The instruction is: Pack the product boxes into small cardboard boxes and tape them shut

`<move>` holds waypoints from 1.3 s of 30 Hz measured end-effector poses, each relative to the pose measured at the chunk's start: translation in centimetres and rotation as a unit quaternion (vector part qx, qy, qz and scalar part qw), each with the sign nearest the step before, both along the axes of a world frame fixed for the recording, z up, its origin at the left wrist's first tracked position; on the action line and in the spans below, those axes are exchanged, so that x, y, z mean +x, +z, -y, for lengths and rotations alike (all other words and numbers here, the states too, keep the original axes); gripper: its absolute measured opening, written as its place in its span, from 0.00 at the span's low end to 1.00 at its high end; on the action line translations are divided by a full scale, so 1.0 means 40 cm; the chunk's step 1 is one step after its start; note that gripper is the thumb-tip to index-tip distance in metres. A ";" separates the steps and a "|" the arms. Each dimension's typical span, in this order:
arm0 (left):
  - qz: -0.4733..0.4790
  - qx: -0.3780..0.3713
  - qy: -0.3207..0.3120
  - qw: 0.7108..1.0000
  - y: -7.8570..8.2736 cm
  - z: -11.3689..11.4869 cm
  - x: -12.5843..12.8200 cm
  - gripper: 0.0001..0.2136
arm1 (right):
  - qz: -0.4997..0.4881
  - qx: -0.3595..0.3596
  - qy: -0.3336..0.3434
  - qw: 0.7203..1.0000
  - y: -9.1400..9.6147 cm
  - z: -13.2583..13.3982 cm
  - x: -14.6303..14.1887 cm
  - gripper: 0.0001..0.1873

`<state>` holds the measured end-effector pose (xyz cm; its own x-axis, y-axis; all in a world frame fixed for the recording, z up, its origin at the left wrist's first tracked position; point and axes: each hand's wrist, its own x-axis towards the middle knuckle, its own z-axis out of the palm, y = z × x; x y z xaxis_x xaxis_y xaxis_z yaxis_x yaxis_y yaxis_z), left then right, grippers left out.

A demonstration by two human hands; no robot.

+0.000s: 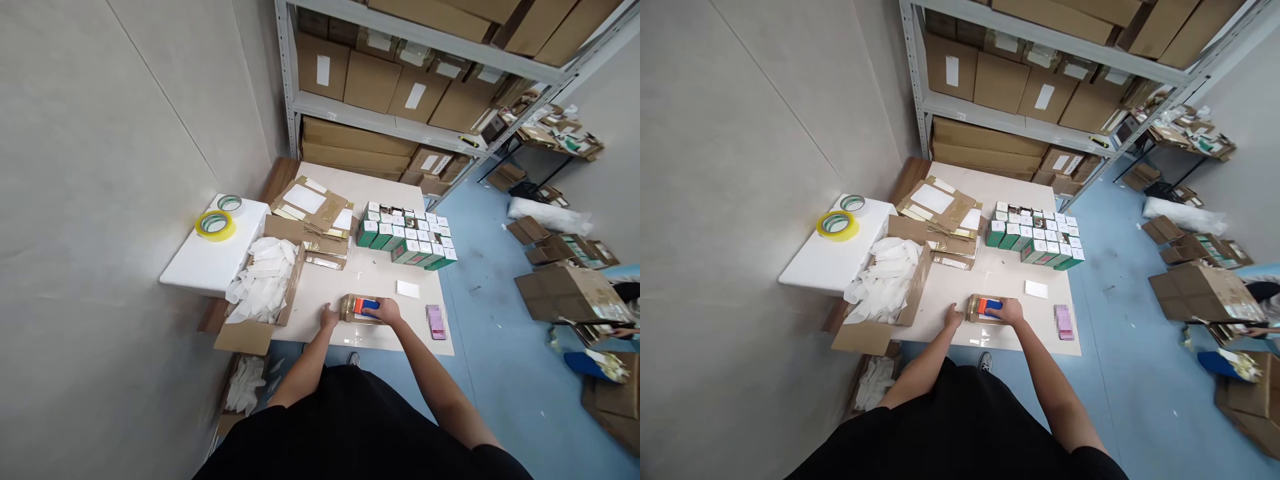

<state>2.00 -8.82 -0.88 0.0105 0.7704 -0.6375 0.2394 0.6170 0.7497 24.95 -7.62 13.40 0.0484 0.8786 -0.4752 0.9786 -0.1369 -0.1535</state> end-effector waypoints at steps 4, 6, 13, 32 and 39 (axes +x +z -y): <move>0.010 0.043 -0.048 0.998 0.025 -0.049 -0.038 0.32 | 0.002 -0.024 0.004 1.000 0.004 -0.014 -0.003 0.38; 0.041 0.070 -0.096 0.992 0.044 -0.071 -0.044 0.36 | 0.004 -0.037 0.008 0.999 0.011 -0.020 -0.003 0.38; 0.007 0.162 -0.276 0.947 0.107 -0.079 -0.011 0.52 | -0.002 -0.082 0.050 0.995 0.031 -0.057 -0.009 0.30; -0.047 0.072 -0.175 0.981 0.141 -0.091 0.005 0.52 | -0.028 -0.103 -0.018 0.994 0.049 -0.092 0.104 0.36; -0.046 0.090 -0.171 0.980 0.134 -0.102 0.008 0.49 | 0.013 -0.092 -0.053 0.994 0.063 -0.044 0.333 0.32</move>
